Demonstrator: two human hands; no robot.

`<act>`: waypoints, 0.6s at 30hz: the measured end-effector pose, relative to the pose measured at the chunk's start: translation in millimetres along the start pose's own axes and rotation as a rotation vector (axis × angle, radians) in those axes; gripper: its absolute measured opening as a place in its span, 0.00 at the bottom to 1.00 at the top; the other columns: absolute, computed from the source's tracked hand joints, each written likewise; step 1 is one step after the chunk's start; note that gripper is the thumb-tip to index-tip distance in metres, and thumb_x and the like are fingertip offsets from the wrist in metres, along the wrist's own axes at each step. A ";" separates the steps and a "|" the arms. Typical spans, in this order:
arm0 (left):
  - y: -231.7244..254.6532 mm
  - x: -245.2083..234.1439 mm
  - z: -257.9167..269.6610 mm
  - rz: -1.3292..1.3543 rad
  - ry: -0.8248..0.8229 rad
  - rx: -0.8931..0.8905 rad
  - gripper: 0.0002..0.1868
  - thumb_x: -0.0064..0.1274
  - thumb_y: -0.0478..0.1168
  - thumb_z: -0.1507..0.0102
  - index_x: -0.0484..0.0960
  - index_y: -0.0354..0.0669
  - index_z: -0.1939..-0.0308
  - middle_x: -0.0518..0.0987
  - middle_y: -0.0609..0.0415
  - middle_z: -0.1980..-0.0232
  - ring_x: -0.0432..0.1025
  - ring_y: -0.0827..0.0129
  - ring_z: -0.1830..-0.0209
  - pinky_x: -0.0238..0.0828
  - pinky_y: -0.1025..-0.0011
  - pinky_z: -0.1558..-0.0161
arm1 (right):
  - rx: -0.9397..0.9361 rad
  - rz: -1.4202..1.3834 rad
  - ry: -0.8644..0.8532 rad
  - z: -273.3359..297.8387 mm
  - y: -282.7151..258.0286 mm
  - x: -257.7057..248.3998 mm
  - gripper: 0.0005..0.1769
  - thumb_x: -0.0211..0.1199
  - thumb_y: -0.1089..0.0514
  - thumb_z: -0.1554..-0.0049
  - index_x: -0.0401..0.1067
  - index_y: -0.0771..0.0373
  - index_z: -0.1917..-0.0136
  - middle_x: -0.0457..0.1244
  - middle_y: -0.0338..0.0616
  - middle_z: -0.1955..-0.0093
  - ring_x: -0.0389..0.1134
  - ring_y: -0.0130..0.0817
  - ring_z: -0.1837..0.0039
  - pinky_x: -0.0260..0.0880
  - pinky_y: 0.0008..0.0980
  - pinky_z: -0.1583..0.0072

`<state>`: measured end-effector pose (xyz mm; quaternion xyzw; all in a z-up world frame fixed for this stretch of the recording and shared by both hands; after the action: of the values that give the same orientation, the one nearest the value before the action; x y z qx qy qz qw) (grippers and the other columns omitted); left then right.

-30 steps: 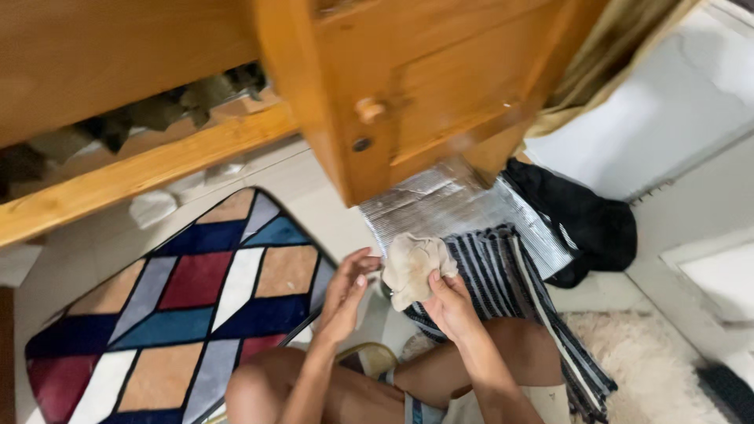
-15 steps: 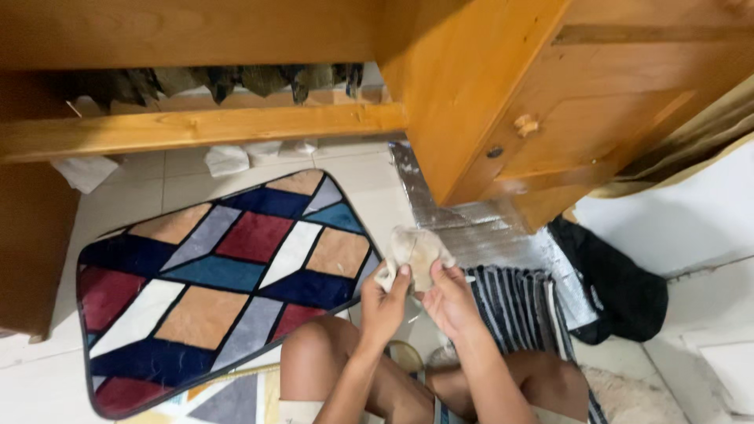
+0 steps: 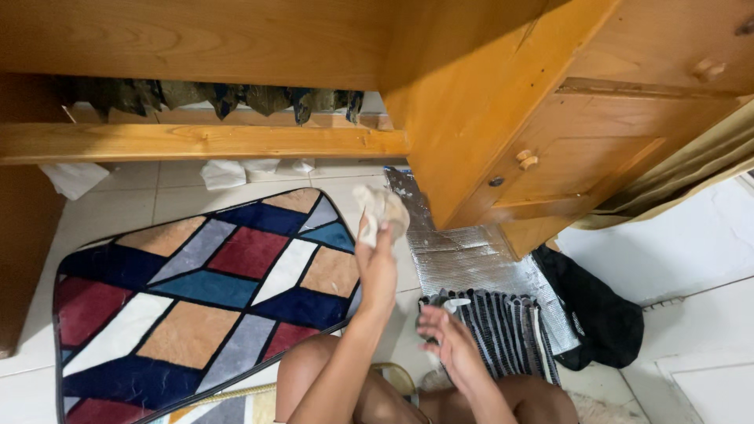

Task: The person wipes the surface and sides of a wooden dresser with a cloth. They apply liquid from a bottle onto the cloth and continue wiping the dresser's drawers and edges.

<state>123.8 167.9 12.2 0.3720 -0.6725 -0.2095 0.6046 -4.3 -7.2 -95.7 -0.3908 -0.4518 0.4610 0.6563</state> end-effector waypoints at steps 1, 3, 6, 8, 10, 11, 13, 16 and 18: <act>6.9 13.1 -10.9 -0.026 -0.045 0.129 0.28 0.44 0.39 0.27 0.61 0.34 0.23 0.65 0.46 0.21 0.59 0.66 0.22 0.51 0.70 0.26 | 0.015 0.004 0.001 1.2 9.3 -4.7 0.28 0.48 0.43 0.37 0.69 0.65 0.35 0.67 0.49 0.43 0.68 0.38 0.42 0.72 0.42 0.45; 11.0 37.9 -22.1 0.040 -0.097 -0.011 0.33 0.41 0.40 0.29 0.51 0.42 0.20 0.59 0.46 0.19 0.54 0.63 0.20 0.46 0.67 0.24 | 0.028 -0.017 -0.058 8.6 30.3 -14.2 0.29 0.47 0.42 0.37 0.69 0.65 0.34 0.66 0.48 0.44 0.68 0.37 0.42 0.71 0.40 0.44; 22.6 78.4 -33.6 -0.106 -0.207 0.017 0.35 0.38 0.42 0.28 0.44 0.44 0.18 0.51 0.45 0.16 0.47 0.60 0.17 0.40 0.65 0.22 | 0.024 0.033 -0.115 5.6 64.8 -33.2 0.28 0.47 0.43 0.36 0.70 0.65 0.34 0.66 0.46 0.47 0.69 0.36 0.45 0.72 0.38 0.45; 26.0 105.2 -38.6 -0.261 -0.274 0.022 0.36 0.38 0.46 0.29 0.44 0.45 0.19 0.49 0.46 0.16 0.46 0.58 0.17 0.40 0.65 0.23 | -0.034 0.206 -0.120 -7.7 86.3 -48.8 0.25 0.49 0.45 0.36 0.72 0.65 0.36 0.67 0.46 0.50 0.70 0.34 0.47 0.72 0.36 0.46; 22.6 129.3 -39.2 -0.392 -0.306 -0.074 0.38 0.38 0.51 0.31 0.47 0.48 0.19 0.48 0.46 0.17 0.47 0.55 0.19 0.43 0.65 0.25 | -0.122 0.500 -0.102 -20.2 104.6 -66.6 0.22 0.51 0.48 0.35 0.75 0.64 0.38 0.68 0.46 0.54 0.70 0.31 0.50 0.72 0.32 0.47; 24.8 141.9 -40.3 -0.451 -0.328 0.027 0.37 0.38 0.51 0.30 0.50 0.45 0.20 0.52 0.44 0.18 0.48 0.53 0.18 0.38 0.61 0.23 | -0.078 0.560 -0.072 -25.1 114.9 -76.9 0.22 0.50 0.48 0.35 0.75 0.62 0.39 0.69 0.43 0.54 0.70 0.29 0.50 0.71 0.31 0.47; 34.0 170.7 -47.4 -0.565 -0.367 0.243 0.35 0.38 0.52 0.29 0.57 0.40 0.20 0.61 0.38 0.20 0.50 0.48 0.16 0.26 0.55 0.19 | -0.002 0.687 -0.013 -39.6 123.6 -98.2 0.21 0.48 0.48 0.35 0.75 0.59 0.40 0.70 0.37 0.53 0.71 0.25 0.50 0.71 0.27 0.47; 52.6 203.3 -73.2 -0.552 -0.347 0.243 0.34 0.39 0.54 0.28 0.59 0.37 0.23 0.61 0.38 0.20 0.47 0.44 0.18 0.37 0.56 0.21 | 0.047 0.408 0.023 -48.6 138.3 -114.1 0.21 0.50 0.49 0.36 0.77 0.62 0.40 0.69 0.40 0.54 0.69 0.26 0.52 0.70 0.29 0.50; 70.0 231.2 -88.9 -0.560 -0.368 0.390 0.30 0.39 0.53 0.26 0.69 0.40 0.26 0.64 0.40 0.19 0.48 0.46 0.14 0.37 0.58 0.16 | 0.044 0.350 0.019 -52.6 145.7 -119.8 0.21 0.52 0.49 0.36 0.77 0.63 0.40 0.69 0.41 0.54 0.69 0.26 0.54 0.70 0.28 0.52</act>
<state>194.5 53.1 231.5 0.6054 -0.6691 -0.2981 0.3112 -10.8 -87.7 -274.0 -0.4534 -0.3604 0.5742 0.5787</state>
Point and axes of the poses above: each hand's wrist, its own z-axis away from the middle knuckle, its own x-axis out of the palm, y = z × x, the point moved 3 cm from there along -z, towards the middle knuckle
